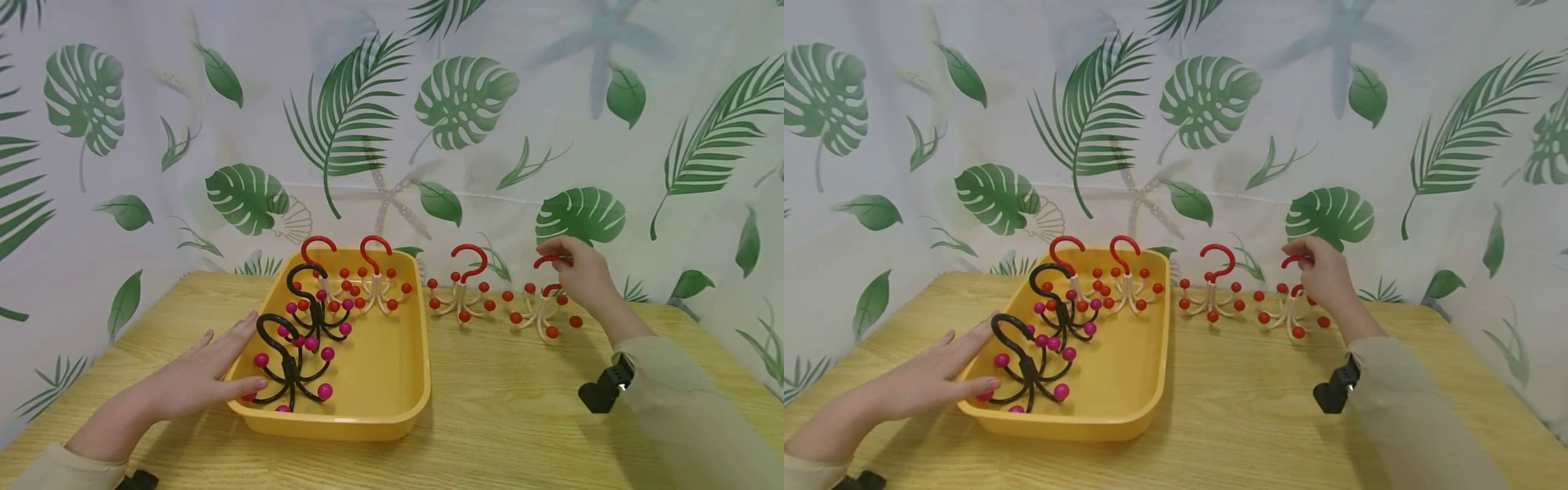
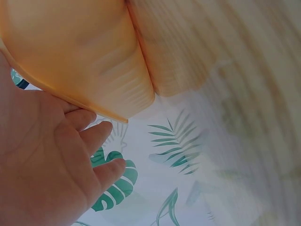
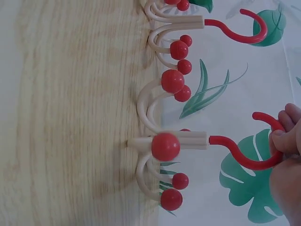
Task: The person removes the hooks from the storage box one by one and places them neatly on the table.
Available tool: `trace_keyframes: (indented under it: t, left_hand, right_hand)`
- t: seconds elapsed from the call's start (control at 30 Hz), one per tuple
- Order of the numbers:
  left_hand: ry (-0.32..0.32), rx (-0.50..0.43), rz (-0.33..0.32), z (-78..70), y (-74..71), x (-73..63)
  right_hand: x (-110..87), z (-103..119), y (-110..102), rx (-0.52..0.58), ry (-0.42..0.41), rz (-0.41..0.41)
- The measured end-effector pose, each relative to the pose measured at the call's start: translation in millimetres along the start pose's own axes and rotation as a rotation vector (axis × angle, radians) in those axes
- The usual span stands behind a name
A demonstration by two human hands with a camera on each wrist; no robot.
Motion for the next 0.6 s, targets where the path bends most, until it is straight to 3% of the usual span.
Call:
trace_keyframes:
  t: [0.17, 0.6]
  left_hand:
    - [0.004, 0.006, -0.005, 0.2, 0.9, -0.5]
    - [0.013, 0.020, -0.035, 3.2, 8.3, -2.5]
  right_hand:
    - [-0.3, -6.4, 1.3, 0.026, 0.040, 0.002]
    - [-4.6, -4.5, 5.2, 0.053, 0.008, -0.014]
Point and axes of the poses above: each hand's wrist, its own x-axis towards the middle knuckle, its own y-axis out of the palm, z = x × y, the point moved 7 cm from there along x, towards the middle knuckle, and after that the axes turned 8 degrees about -y, right-handed, at the moved point
